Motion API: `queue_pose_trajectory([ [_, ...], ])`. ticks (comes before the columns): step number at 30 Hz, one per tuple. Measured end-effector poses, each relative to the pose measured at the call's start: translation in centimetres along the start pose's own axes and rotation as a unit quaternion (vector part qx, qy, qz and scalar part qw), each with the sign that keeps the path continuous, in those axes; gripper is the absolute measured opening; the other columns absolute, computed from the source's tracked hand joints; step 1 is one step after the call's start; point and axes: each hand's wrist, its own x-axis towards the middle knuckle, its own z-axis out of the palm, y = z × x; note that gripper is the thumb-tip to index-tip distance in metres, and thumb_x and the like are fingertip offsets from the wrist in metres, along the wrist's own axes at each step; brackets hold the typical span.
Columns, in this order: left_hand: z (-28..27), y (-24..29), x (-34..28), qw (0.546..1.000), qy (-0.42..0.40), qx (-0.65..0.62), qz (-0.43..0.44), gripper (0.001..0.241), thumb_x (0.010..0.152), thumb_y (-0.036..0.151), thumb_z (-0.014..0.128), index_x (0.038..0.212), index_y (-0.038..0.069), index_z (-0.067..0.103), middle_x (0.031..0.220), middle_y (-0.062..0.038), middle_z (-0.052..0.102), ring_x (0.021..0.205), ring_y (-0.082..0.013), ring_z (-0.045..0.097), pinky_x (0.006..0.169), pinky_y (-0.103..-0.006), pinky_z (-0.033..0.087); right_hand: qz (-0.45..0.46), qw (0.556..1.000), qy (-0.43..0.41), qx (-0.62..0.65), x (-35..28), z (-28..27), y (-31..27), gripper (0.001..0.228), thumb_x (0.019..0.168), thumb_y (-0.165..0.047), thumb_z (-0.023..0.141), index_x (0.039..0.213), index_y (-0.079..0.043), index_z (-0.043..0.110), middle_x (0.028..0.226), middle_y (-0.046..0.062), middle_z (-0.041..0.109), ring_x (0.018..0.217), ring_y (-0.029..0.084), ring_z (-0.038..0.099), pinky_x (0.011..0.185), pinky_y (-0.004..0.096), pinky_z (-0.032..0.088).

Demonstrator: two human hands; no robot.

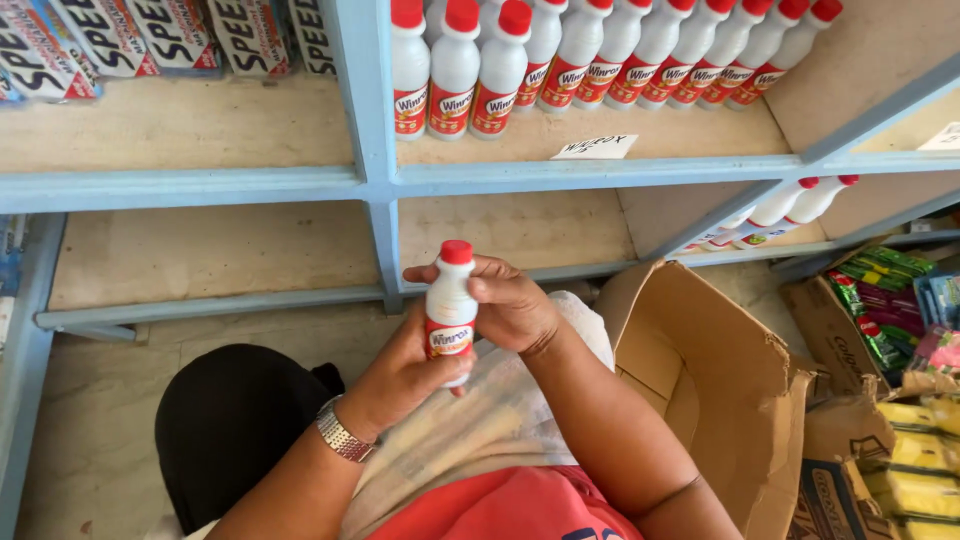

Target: Organizing and restocking small bottles of cleaning solution onto retail shelves from a cardboard box.

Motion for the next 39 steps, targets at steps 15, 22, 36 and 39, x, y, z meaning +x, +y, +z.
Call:
queue_pose_trajectory([
  [15, 0.3, 0.1, -0.1, 0.851, 0.25, 0.416, 0.202, 0.064, 0.08, 0.0, 0.072, 0.137, 0.002, 0.042, 0.122, -0.022, 0.051, 0.108, -0.0388, 0.06, 0.088, -0.0437, 0.053, -0.201, 0.898, 0.267, -0.287, -0.1, 3.1, 4.4, 0.019, 0.089, -0.008, 0.077, 0.107, -0.001, 0.074, 0.106, -0.002, 0.049, 0.098, 0.012, 0.054, 0.09, 0.03, 0.046],
  [22, -0.6, -0.4, -0.3, 0.84, 0.233, 0.42, 0.253, 0.063, 0.079, -0.002, 0.072, 0.135, 0.003, 0.044, 0.123, -0.019, 0.052, 0.109, -0.036, 0.06, 0.092, -0.042, 0.052, -0.196, 0.92, 0.172, -0.292, -0.6, 0.7, 3.2, 0.018, 0.097, -0.009, 0.073, 0.113, 0.0, 0.075, 0.106, 0.0, 0.053, 0.102, 0.012, 0.056, 0.096, 0.03, 0.047],
  [36, -0.2, 1.5, -1.0, 0.882, 0.14, 0.416, 0.172, 0.072, 0.086, 0.007, 0.069, 0.15, 0.004, 0.036, 0.139, -0.019, 0.046, 0.122, -0.0321, 0.057, 0.097, -0.0386, 0.054, -0.103, 0.93, 0.219, -0.277, -1.6, 0.6, 8.5, 0.058, 0.101, -0.022, 0.062, 0.15, -0.007, 0.035, 0.127, 0.006, 0.057, 0.112, 0.013, 0.057, 0.098, 0.031, 0.049],
  [39, -0.3, 2.2, -1.3, 0.838, 0.135, 0.474, 0.233, 0.059, 0.097, 0.011, 0.069, 0.149, 0.003, 0.041, 0.141, -0.02, 0.044, 0.128, -0.0351, 0.053, 0.105, -0.0443, 0.047, -0.129, 0.926, 0.216, -0.28, -2.8, -0.3, 7.3, 0.053, 0.105, -0.025, 0.06, 0.148, -0.005, 0.037, 0.123, 0.007, 0.057, 0.107, 0.014, 0.058, 0.091, 0.031, 0.053],
])
